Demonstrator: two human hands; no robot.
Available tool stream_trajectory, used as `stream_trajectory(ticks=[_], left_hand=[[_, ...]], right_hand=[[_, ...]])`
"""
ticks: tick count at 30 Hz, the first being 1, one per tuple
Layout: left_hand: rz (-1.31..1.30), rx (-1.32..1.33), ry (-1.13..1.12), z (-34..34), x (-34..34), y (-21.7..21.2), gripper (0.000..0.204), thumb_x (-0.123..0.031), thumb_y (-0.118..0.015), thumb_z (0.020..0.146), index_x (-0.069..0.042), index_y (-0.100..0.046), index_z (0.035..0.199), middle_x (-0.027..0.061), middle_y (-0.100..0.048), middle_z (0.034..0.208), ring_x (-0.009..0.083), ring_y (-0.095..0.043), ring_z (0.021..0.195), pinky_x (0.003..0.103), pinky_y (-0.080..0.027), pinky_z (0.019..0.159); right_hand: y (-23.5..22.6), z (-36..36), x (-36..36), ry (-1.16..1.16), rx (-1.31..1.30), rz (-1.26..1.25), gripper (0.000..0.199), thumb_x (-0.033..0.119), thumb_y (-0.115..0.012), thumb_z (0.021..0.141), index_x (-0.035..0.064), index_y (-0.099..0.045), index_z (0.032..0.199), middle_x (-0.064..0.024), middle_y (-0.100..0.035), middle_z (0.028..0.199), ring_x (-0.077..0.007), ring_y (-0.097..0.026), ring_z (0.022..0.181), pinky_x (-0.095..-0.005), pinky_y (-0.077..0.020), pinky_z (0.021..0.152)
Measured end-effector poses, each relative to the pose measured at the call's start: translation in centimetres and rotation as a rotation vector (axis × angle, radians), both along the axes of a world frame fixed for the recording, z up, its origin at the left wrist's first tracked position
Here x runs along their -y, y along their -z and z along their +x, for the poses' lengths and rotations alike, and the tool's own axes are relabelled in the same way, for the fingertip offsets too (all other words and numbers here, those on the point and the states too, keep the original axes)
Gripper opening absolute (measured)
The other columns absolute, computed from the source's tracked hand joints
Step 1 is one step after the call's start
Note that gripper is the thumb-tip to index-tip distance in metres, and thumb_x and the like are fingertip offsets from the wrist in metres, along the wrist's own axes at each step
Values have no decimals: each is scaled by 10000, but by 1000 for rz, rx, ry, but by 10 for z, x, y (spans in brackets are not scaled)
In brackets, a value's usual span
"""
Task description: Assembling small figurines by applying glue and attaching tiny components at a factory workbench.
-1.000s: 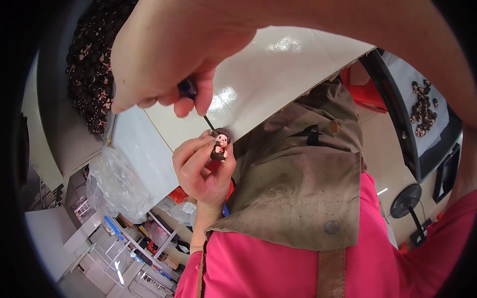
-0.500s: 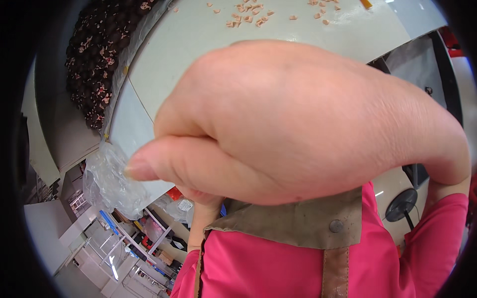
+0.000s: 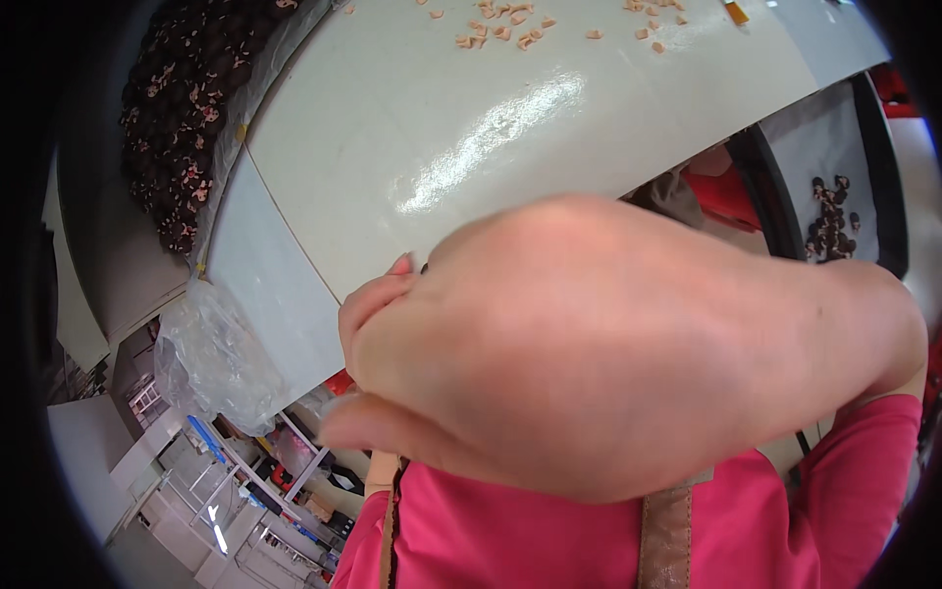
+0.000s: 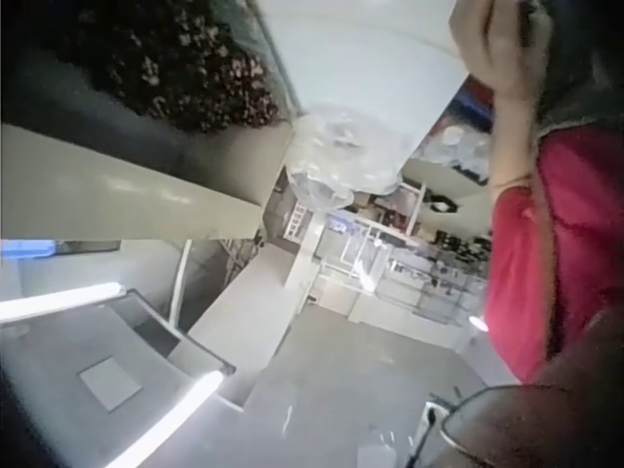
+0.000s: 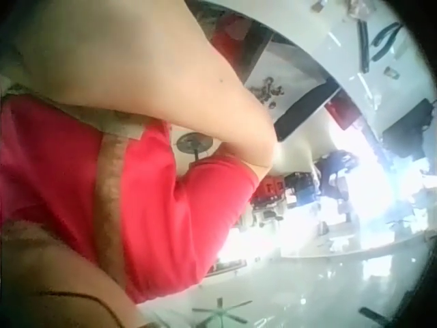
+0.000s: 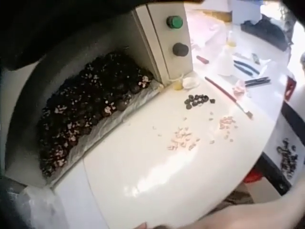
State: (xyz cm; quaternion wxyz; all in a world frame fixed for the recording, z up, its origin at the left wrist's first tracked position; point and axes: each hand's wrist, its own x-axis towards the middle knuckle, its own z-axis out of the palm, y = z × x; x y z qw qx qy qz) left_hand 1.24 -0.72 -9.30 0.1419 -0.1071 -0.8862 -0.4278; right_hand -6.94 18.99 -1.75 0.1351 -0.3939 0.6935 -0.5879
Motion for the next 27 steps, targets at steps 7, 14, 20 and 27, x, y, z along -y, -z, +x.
stream_trajectory(ticks=[7,14,20,27], left_hand=[[132,-49,77,-3,15,-2,358,-18,-789,668,-72,-643,991,69,-640,945,213,-634,838,382,-571,827],[132,-255,13,-9,34,27,186,-7,-733,709,-44,-683,885,60,-624,859,201,-637,781,359,-585,787],[136,-339,-9,-13,34,26,109,-23,-685,743,-59,-667,844,53,-620,846,183,-618,757,318,-601,728],[55,-405,50,-10,43,26,93,-18,-682,753,-58,-657,833,58,-634,833,187,-631,781,321,-597,724]], right_hand=[[-16,2,29,3,-190,137,415,246,-789,730,70,-440,592,-38,-352,564,-191,-406,455,-304,-354,409],[-3,6,78,-60,-171,235,458,303,-799,711,81,-420,581,-14,-324,557,-165,-390,439,-298,-343,408],[-36,-22,99,-344,-10,413,381,297,-811,698,50,-528,633,-13,-404,588,-156,-429,452,-293,-378,426],[-26,-30,100,-123,-349,456,264,223,-754,783,-1,-618,755,-77,-562,694,-176,-552,547,-292,-420,454]])
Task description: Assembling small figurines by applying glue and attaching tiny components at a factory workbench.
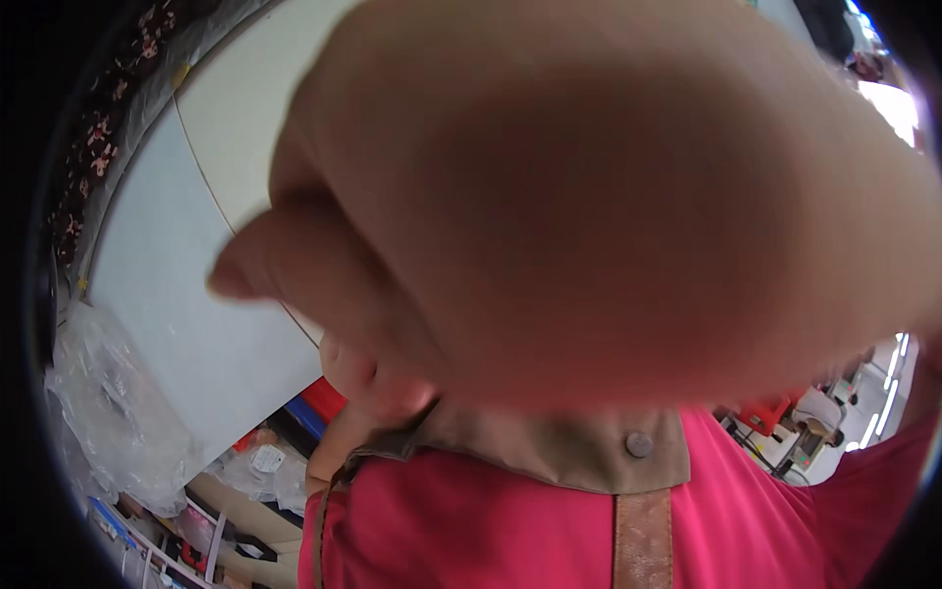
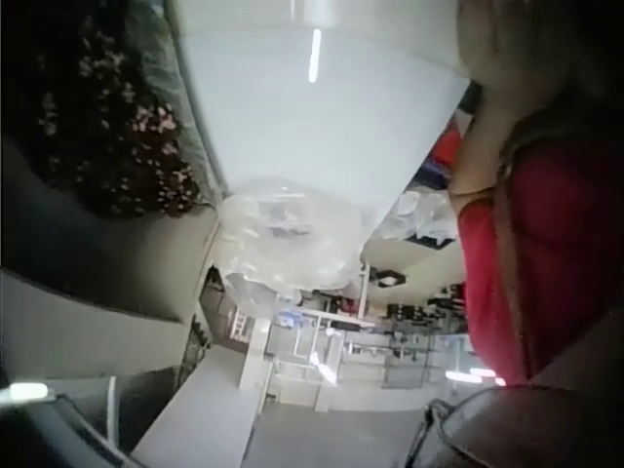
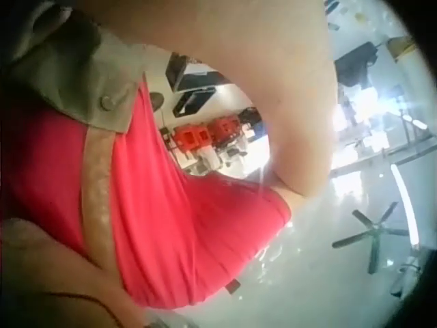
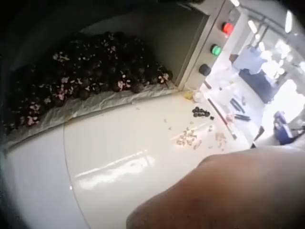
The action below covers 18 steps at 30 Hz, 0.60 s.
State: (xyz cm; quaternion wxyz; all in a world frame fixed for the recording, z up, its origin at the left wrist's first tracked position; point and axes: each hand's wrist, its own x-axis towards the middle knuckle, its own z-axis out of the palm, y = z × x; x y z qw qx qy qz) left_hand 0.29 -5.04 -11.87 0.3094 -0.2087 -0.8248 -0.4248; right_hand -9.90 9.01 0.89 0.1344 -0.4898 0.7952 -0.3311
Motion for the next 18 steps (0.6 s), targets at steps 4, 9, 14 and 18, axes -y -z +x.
stream_trajectory(ticks=[4,9,14,18], left_hand=[[5,-75,13,-5,-12,1,83,-33,-695,763,-51,-662,837,59,-642,854,187,-634,787,327,-596,730],[-94,-93,59,-3,-14,-3,129,-98,-719,782,-41,-672,887,71,-647,888,196,-634,797,334,-588,753],[-109,-64,108,-10,-18,-6,130,-115,-701,810,-35,-673,907,81,-646,915,203,-641,811,350,-582,770],[-98,-62,90,-6,-16,-3,168,-120,-702,819,-24,-651,948,87,-643,941,207,-653,817,356,-577,766]], right_hand=[[-7,-12,-14,69,-118,-31,234,199,-735,811,-18,-646,794,-99,-613,727,-184,-591,577,-293,-433,463],[-13,-15,-29,103,-71,-86,235,198,-736,809,-14,-638,781,-97,-605,718,-190,-583,570,-294,-428,459],[-34,-34,6,143,30,-142,236,197,-736,808,-9,-630,769,-96,-597,709,-196,-575,563,-296,-423,456],[-3,-25,-45,101,111,-206,237,197,-737,808,-6,-624,760,-95,-591,701,-201,-569,558,-297,-419,454]])
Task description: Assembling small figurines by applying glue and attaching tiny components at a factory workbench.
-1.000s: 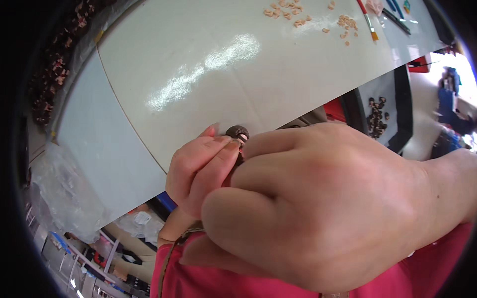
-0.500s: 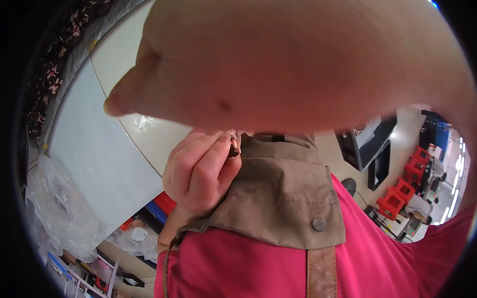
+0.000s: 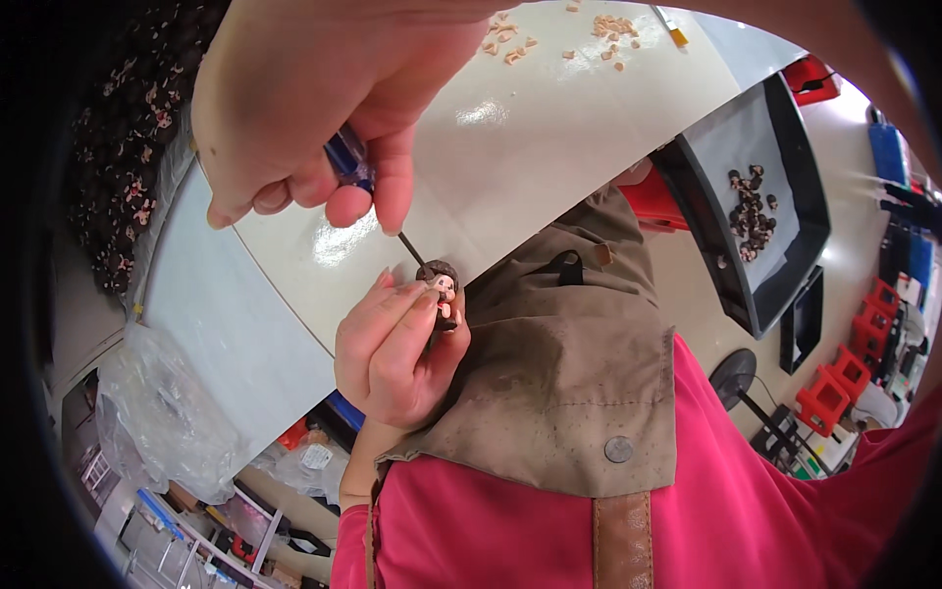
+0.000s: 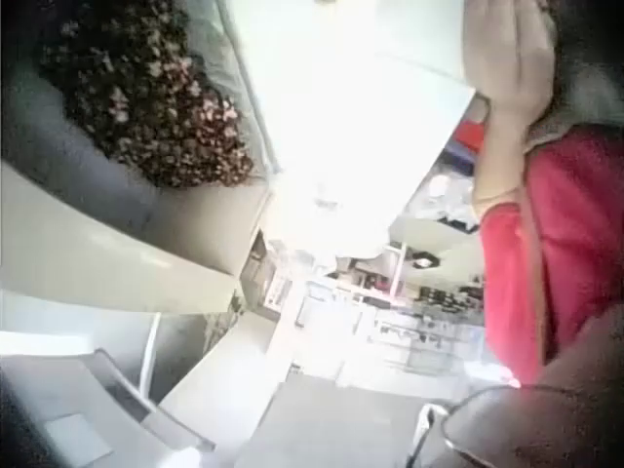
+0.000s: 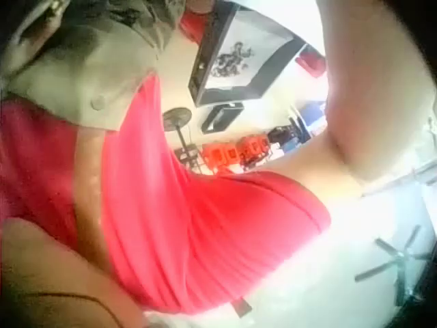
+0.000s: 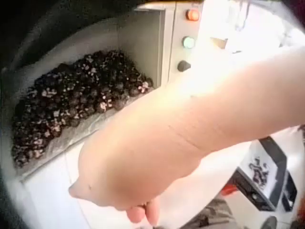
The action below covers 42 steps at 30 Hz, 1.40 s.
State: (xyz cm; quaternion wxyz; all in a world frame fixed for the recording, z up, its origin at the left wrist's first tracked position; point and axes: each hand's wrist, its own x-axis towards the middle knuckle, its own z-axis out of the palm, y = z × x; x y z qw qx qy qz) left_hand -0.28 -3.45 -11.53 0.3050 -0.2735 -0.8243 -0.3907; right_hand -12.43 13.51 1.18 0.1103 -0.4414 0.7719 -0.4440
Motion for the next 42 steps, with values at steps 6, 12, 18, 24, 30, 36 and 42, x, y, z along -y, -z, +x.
stream_trajectory(ticks=[6,12,18,24,30,36,42], left_hand=[[-9,105,57,-2,-5,-8,261,-76,-745,771,-30,-626,999,101,-631,995,219,-654,803,397,-556,790],[-83,230,-16,9,-9,-16,411,31,-790,657,-55,-580,999,108,-615,922,218,-613,834,392,-550,843],[-58,261,16,-1,-8,-26,335,-1,-786,666,-47,-622,954,94,-632,939,230,-633,818,396,-540,845],[87,308,-20,8,-12,-19,301,-35,-785,695,-58,-637,957,76,-648,932,233,-651,812,392,-536,852],[74,217,77,3,-7,-10,348,-43,-787,711,-41,-630,1022,97,-623,1004,249,-656,860,393,-539,862],[88,266,72,3,6,-4,299,-58,-786,704,-35,-668,979,101,-625,999,248,-655,850,396,-552,862],[63,260,83,-5,6,-17,260,-60,-784,683,-30,-687,922,93,-639,936,251,-651,811,384,-564,818]], right_hand=[[10,6,-16,-2,119,-72,241,196,-738,806,-1,-615,745,-93,-582,690,-208,-560,549,-299,-412,450],[13,17,-26,-19,225,-137,245,195,-739,805,4,-605,731,-92,-572,679,-215,-550,541,-301,-406,446],[2,16,-34,-55,327,-174,251,194,-740,804,9,-595,716,-90,-563,668,-222,-541,533,-303,-400,442],[15,57,-40,-93,80,-103,373,239,-759,770,60,-466,625,-51,-412,591,-218,-442,490,-304,-340,413],[30,82,-32,21,-101,-165,414,280,-781,705,96,-419,622,-13,-321,612,-161,-406,503,-274,-331,399],[15,69,-2,35,24,-53,404,291,-782,709,88,-440,640,-11,-329,597,-155,-405,487,-265,-349,387],[13,40,1,-136,-35,28,357,260,-755,742,72,-464,656,-34,-390,580,-187,-477,497,-305,-389,410]])
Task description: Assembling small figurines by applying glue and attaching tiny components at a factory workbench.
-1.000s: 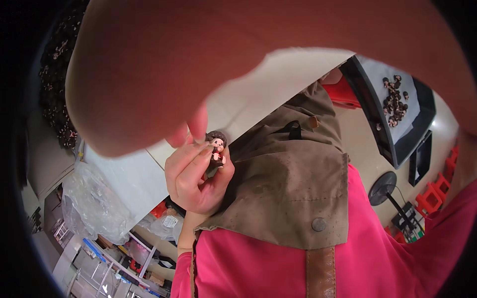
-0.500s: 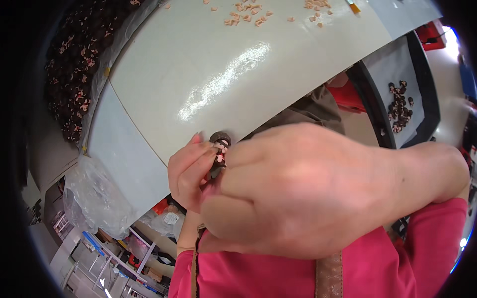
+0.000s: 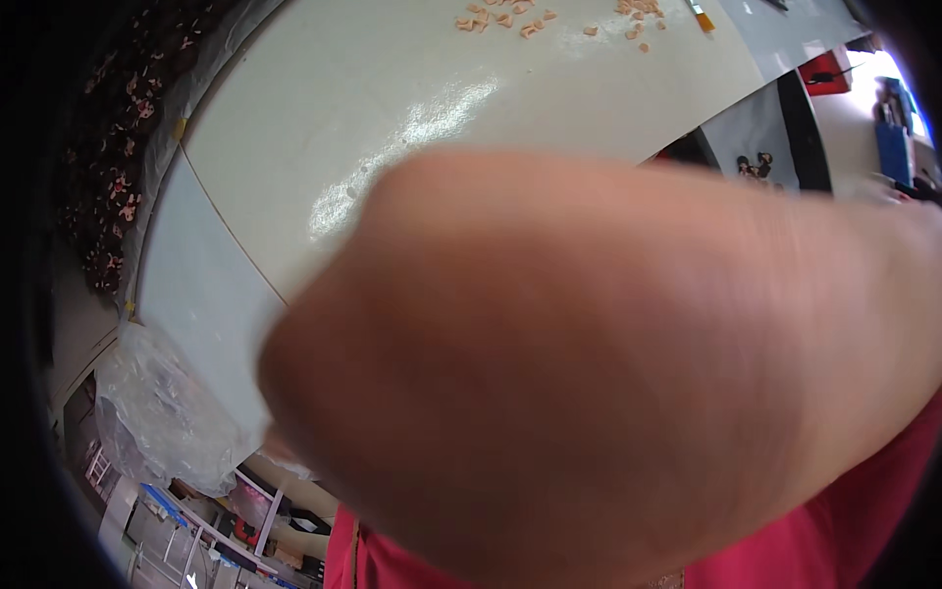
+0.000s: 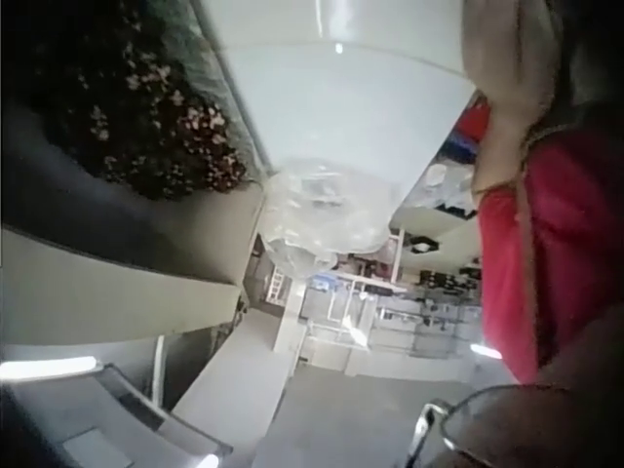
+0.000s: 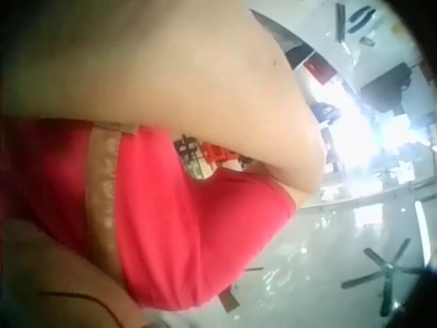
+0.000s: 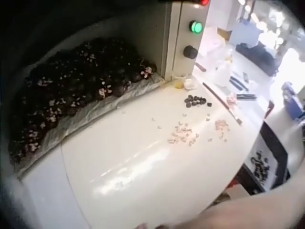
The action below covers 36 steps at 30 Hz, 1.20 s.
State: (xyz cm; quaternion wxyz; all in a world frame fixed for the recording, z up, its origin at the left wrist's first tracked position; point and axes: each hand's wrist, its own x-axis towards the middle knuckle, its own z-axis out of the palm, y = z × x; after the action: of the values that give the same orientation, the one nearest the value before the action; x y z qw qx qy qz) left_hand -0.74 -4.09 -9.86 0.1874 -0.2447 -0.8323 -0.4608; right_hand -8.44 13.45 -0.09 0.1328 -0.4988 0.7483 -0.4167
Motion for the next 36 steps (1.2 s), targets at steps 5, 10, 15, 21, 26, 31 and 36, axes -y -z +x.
stream_trajectory(ticks=[5,10,15,21,26,31,36], left_hand=[[-98,85,-9,11,9,-2,256,-38,-782,663,-16,-679,896,110,-638,918,276,-646,781,366,-549,707],[72,-37,-24,4,-4,12,260,-15,-783,662,-2,-660,890,129,-634,899,298,-640,756,353,-537,626],[7,-31,7,1,-7,7,364,38,-769,687,-12,-606,1008,117,-616,1004,245,-654,829,363,-558,769],[-33,9,-14,3,-9,3,363,-12,-790,685,-35,-626,1008,89,-623,1002,237,-664,833,382,-558,828],[-70,7,-117,4,-17,-2,362,-17,-799,669,-66,-624,982,66,-639,965,212,-662,819,374,-565,825],[-58,13,-140,5,-18,-2,377,-2,-799,652,-77,-623,977,58,-644,944,206,-654,815,372,-570,821],[-79,81,-148,11,-23,-19,379,13,-793,646,-82,-625,973,60,-647,927,202,-642,807,377,-567,836]], right_hand=[[8,-11,4,-20,-18,33,339,251,-747,748,69,-473,663,-40,-403,585,-195,-487,502,-311,-396,418],[10,-23,-11,23,-73,88,322,243,-739,753,66,-483,670,-45,-416,590,-202,-498,507,-317,-402,427],[12,-31,-20,38,-76,114,304,235,-731,759,63,-493,676,-50,-429,595,-210,-509,511,-323,-409,435],[11,-35,-24,57,-97,135,284,225,-721,766,60,-505,684,-56,-445,601,-219,-521,517,-330,-417,446],[-3,-42,-27,61,-126,145,267,216,-713,772,57,-515,691,-61,-458,606,-226,-532,522,-336,-424,454],[-7,-43,-29,61,-152,164,250,208,-705,777,54,-525,698,-66,-471,611,-234,-542,527,-342,-431,463],[-49,-24,-32,83,-269,372,129,148,-652,760,46,-573,756,-89,-538,651,-277,-592,578,-366,-466,519]])
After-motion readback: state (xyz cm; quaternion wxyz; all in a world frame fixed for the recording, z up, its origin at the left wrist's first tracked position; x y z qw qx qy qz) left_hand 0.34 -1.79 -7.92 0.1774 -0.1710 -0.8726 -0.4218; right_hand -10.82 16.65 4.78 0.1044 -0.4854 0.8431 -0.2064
